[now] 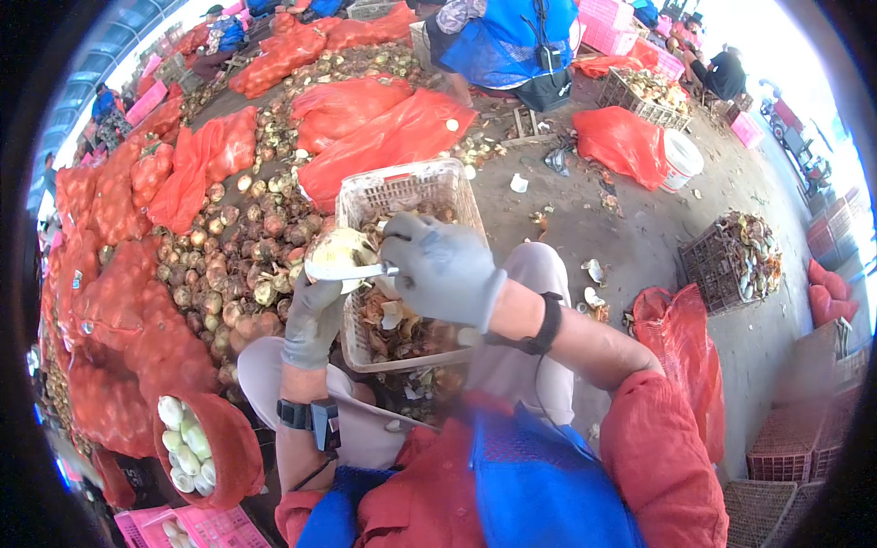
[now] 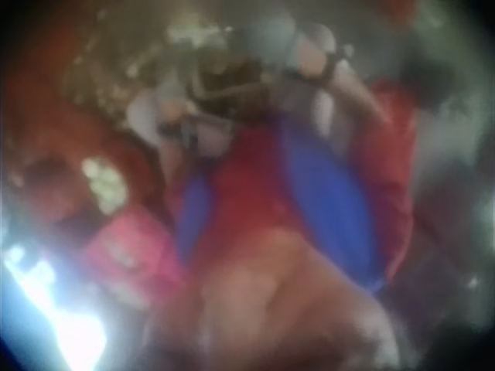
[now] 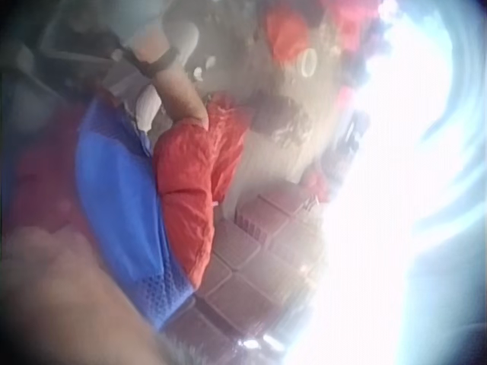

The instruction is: The person peels onions using a paring knife and places the cleaned onions into a basket or a pile while sorting through large bags of produce.

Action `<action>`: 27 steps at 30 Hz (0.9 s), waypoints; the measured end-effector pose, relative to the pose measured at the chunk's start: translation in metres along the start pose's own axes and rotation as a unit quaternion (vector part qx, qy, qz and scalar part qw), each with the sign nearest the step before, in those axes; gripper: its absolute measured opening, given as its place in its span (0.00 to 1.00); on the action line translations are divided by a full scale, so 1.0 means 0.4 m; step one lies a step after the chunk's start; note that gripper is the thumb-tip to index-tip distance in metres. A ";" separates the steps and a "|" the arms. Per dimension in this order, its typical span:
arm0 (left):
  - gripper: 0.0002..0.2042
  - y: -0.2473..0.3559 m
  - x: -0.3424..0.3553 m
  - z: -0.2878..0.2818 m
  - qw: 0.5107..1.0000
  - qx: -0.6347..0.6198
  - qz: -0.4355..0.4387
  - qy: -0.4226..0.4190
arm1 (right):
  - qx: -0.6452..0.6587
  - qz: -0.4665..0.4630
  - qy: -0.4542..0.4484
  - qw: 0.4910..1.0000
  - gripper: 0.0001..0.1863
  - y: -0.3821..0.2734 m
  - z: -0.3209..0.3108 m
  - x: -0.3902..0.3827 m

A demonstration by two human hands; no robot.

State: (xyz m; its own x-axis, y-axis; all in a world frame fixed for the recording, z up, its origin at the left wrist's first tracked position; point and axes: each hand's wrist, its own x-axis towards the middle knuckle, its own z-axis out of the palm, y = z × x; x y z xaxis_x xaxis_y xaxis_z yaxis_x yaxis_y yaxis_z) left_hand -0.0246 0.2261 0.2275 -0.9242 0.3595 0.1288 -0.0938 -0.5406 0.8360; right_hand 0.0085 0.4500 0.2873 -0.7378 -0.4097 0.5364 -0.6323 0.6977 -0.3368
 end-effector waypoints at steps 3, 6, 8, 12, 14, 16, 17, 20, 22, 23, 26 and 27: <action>0.32 -0.024 -0.004 0.000 0.999 0.036 -0.010 0.001 | -0.061 0.005 -0.045 0.997 0.13 0.023 0.046 -0.004; 0.30 -0.048 0.001 -0.030 0.997 0.070 -0.009 -0.002 | -0.095 0.082 -0.118 0.985 0.14 -0.001 0.057 -0.011; 0.33 -0.059 -0.003 -0.052 0.996 0.092 0.014 0.008 | -0.089 0.057 -0.073 0.992 0.14 0.033 0.089 -0.012; 0.33 -0.048 -0.014 -0.015 0.997 0.054 -0.049 0.007 | -0.082 0.061 -0.058 0.993 0.11 0.101 0.113 -0.031; 0.38 -0.020 -0.011 -0.002 0.997 0.057 -0.045 -0.017 | -0.083 0.088 -0.056 0.991 0.11 0.106 0.131 -0.034; 0.36 -0.040 -0.013 -0.029 0.997 0.070 -0.025 -0.024 | -0.075 0.026 -0.006 0.997 0.11 0.121 0.149 -0.034; 0.35 -0.025 -0.009 -0.025 0.996 0.069 -0.024 -0.050 | -0.070 0.037 -0.054 0.995 0.13 0.094 0.129 -0.025; 0.34 -0.028 0.002 -0.049 0.979 0.199 0.017 -0.038 | -0.108 -0.030 -0.018 0.993 0.15 0.053 0.116 -0.014; 0.34 -0.026 -0.007 -0.049 0.981 0.189 -0.022 -0.031 | -0.099 -0.036 -0.024 0.994 0.16 0.102 0.121 -0.013; 0.34 -0.017 -0.004 -0.021 0.990 0.124 -0.029 -0.057 | -0.096 0.034 -0.029 0.994 0.15 0.160 0.144 -0.027; 0.34 -0.029 -0.036 -0.038 0.992 0.118 0.028 -0.045 | -0.132 0.262 -0.176 0.940 0.12 0.234 0.099 -0.018; 0.39 -0.006 -0.047 -0.012 0.988 0.154 -0.020 0.001 | -0.117 0.273 -0.204 0.933 0.12 0.226 0.083 -0.028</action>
State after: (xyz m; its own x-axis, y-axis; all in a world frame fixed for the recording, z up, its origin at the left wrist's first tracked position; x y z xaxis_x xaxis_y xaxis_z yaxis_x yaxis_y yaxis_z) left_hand -0.0088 0.2170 0.2207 -0.9232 0.3732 0.0918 -0.0133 -0.2698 0.9628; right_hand -0.0483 0.4981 0.2252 -0.9936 -0.1108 -0.0205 -0.1012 0.9576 -0.2696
